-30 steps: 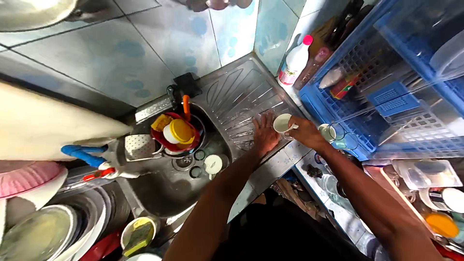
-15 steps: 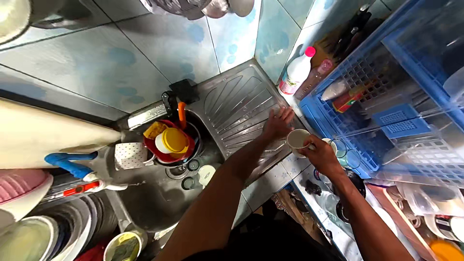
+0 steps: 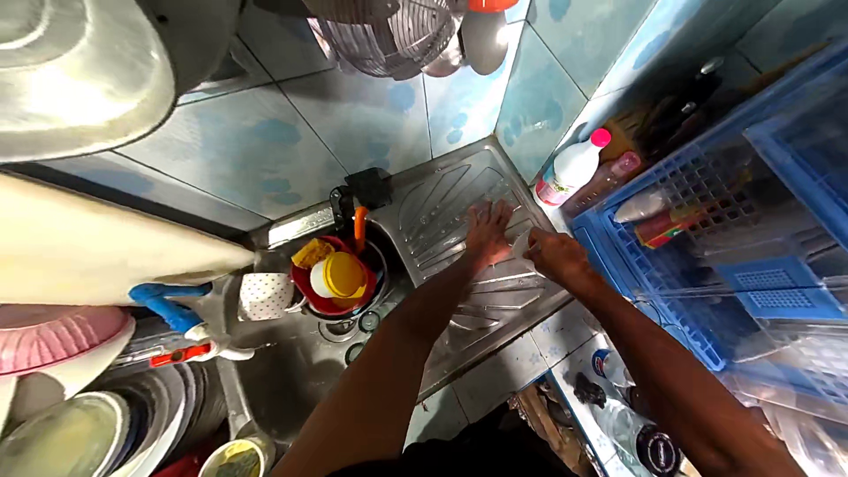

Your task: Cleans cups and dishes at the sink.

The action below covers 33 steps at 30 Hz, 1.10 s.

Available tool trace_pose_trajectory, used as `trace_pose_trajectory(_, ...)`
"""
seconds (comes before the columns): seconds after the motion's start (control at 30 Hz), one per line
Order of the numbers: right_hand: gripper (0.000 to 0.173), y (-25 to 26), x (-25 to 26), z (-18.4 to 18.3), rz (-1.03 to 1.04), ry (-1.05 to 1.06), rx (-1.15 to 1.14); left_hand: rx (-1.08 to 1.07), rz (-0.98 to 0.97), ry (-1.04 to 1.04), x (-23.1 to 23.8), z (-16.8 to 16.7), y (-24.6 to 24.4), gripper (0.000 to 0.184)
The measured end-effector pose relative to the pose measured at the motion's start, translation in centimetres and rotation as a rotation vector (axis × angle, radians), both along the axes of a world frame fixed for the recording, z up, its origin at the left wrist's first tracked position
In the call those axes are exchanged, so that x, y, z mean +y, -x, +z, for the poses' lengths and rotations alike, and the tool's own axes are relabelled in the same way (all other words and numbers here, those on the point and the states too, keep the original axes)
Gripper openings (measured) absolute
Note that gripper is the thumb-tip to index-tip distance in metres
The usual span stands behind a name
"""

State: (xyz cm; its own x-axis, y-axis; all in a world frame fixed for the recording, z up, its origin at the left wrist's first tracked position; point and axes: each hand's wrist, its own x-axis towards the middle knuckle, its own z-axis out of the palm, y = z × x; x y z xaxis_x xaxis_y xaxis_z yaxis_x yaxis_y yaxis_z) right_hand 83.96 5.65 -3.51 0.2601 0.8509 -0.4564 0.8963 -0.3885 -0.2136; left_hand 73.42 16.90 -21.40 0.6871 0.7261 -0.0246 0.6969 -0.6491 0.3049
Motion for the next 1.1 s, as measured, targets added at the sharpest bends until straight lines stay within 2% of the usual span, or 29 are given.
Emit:
trace_pose_trajectory(0.13, 0.026, 0.8, 4.3, -0.2, 0.088, -0.046, 0.024, -0.054, 0.107, -0.032, 5.2, -0.2, -1.9, 0.083)
trace_pose_trajectory(0.3, 0.028, 0.7, 9.9, -0.4, 0.146, -0.042, 0.041, -0.044, 0.089, -0.041, 11.6, 0.5, -4.6, 0.080)
trace_pose_trajectory(0.4, 0.030, 0.8, 12.5, 0.9, 0.149, 0.000, -0.011, -0.100, 0.079, -0.069, 15.9, -0.1, -3.6, 0.084)
trace_pose_trajectory(0.47, 0.030, 1.7, 13.4, 1.8, 0.169, 0.012, -0.060, -0.066, 0.116, -0.093, 16.6, -1.1, -1.3, 0.086)
trace_pose_trajectory(0.6, 0.022, 4.6, 14.1, 3.2, 0.336, -0.080, -0.191, -0.096, 0.283, -0.134, 14.0, -1.5, 4.5, 0.082)
trace_pose_trajectory(0.77, 0.020, 7.5, 11.4, 7.0, 0.476, -0.060, -0.243, 0.004, 0.408, -0.040, 8.2, -0.9, 11.0, 0.096)
trace_pose_trajectory(0.83, 0.018, 7.6, 10.0, 8.1, 0.487, -0.039, -0.266, 0.040, 0.376, -0.055, 5.2, -0.7, 12.6, 0.097)
trace_pose_trajectory(0.93, 0.026, 6.6, 6.6, 8.6, 0.454, -0.003, -0.219, 0.013, 0.235, -0.038, -0.1, -0.2, 13.8, 0.089)
trace_pose_trajectory(1.1, 0.024, 5.2, -0.4, 6.0, 0.365, 0.007, -0.144, -0.011, 0.031, -0.034, -6.7, -0.1, 14.8, 0.083)
